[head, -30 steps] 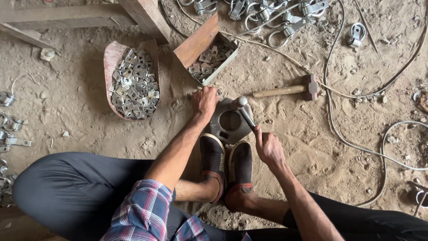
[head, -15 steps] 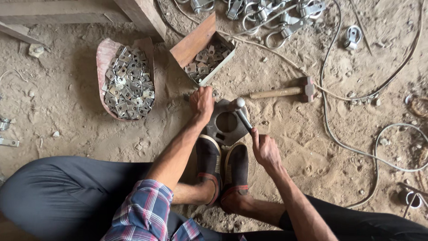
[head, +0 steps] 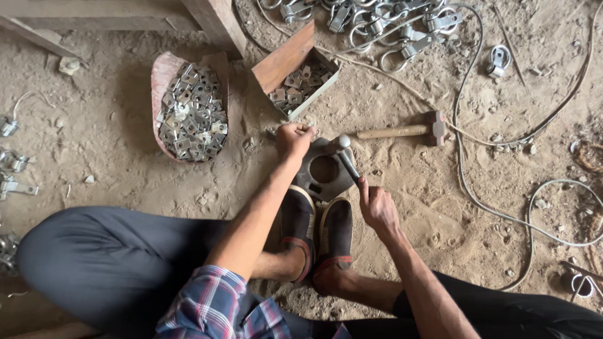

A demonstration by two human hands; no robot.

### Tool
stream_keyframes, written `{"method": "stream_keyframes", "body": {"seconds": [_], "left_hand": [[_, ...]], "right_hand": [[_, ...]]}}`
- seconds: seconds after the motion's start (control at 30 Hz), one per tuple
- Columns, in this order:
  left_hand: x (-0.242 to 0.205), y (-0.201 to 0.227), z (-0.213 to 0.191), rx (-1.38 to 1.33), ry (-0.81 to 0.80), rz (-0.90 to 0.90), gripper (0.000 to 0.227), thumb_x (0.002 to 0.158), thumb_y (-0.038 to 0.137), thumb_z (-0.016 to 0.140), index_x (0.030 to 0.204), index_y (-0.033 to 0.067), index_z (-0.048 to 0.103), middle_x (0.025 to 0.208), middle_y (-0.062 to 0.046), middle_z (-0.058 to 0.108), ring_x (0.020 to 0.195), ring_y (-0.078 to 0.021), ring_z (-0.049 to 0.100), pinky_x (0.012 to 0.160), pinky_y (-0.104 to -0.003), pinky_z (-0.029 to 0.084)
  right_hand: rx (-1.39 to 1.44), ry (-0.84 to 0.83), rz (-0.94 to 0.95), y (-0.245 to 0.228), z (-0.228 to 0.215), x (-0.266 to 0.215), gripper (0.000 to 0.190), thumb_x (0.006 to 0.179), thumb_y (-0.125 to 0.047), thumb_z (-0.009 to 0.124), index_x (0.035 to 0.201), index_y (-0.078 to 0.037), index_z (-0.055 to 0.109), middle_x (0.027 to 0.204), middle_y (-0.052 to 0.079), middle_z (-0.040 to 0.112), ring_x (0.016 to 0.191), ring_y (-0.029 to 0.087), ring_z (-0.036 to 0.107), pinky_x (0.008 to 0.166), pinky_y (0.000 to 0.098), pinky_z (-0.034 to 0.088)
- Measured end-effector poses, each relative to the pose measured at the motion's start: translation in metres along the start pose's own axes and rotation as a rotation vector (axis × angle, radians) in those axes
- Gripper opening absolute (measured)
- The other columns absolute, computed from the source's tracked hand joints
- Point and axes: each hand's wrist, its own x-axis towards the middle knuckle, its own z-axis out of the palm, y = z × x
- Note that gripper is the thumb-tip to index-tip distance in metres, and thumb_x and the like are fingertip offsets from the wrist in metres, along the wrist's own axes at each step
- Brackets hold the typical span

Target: The person sits on the floor and uses a hammer to strike small metal pieces placed on a metal anvil. They repeatedly pick up metal parts from a nearby container, position them on the anvil, and hammer them into shape before moving on to the next piece.

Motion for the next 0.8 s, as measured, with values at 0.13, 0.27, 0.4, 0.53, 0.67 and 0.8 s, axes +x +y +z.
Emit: {"method": "stream_keyframes", "body": {"seconds": [0.13,0.27,0.4,0.53,0.67,0.8], "left_hand": [[-0.022,-0.008,0.008,-0.205,-0.024,-0.248,0.025,0.078,0.026,0.088,0.089,0.0038,0.082,0.079,-0.010,0.078,0.067,-0.0190,0.070,0.063,-0.036,0.055],[-0.055,-0.021,-0.009,0.032,-0.049,-0.064,0.032,0.075,0.037,0.087,0.089,0.0090,0.081,0.079,-0.009,0.078,0.068,-0.0220,0.074,0.066,-0.039,0.057],[-0.067,-0.016,-0.010,0.147,0.067,-0.017,0.042,0.075,0.047,0.086,0.084,0.0090,0.070,0.082,-0.010,0.074,0.073,-0.0256,0.071,0.063,-0.044,0.055],[-0.063,-0.012,-0.011,0.204,0.054,-0.066,0.045,0.080,0.052,0.083,0.091,0.0111,0.068,0.094,-0.010,0.074,0.086,-0.0272,0.071,0.072,-0.045,0.056],[-0.064,-0.021,-0.008,0.218,0.041,-0.051,0.055,0.081,0.050,0.085,0.111,0.0106,0.062,0.109,-0.014,0.070,0.099,-0.0291,0.068,0.079,-0.047,0.055],[-0.061,-0.035,-0.006,0.220,0.002,0.086,0.081,0.067,0.042,0.094,0.127,0.0081,0.053,0.118,-0.016,0.067,0.106,-0.0341,0.066,0.084,-0.047,0.054]], "right_hand": [[-0.423,0.509,-0.816,0.009,-0.001,-0.005,0.039,0.114,-0.012,0.037,0.142,0.009,0.054,0.067,0.015,0.054,0.044,0.021,0.042,0.034,0.0373,0.031],[-0.160,0.217,-0.442,0.000,-0.002,0.002,0.047,0.112,-0.029,0.035,0.120,0.006,0.064,0.051,0.010,0.049,0.032,0.021,0.036,0.028,0.0422,0.029],[-0.030,0.079,-0.079,-0.010,-0.007,-0.001,0.068,0.119,-0.046,0.038,0.082,0.003,0.066,0.051,0.012,0.051,0.035,0.020,0.040,0.038,0.0405,0.034],[0.016,0.127,-0.119,-0.016,-0.013,0.000,0.066,0.110,-0.049,0.035,0.077,0.000,0.066,0.047,0.010,0.052,0.030,0.019,0.042,0.031,0.0418,0.037],[-0.001,0.135,-0.104,-0.020,-0.015,-0.004,0.070,0.109,-0.052,0.036,0.070,-0.001,0.063,0.046,0.011,0.051,0.032,0.021,0.043,0.034,0.0436,0.038],[-0.026,0.152,-0.130,-0.025,-0.018,-0.006,0.072,0.110,-0.051,0.037,0.067,0.000,0.063,0.046,0.013,0.051,0.034,0.029,0.047,0.037,0.0491,0.040]]}}
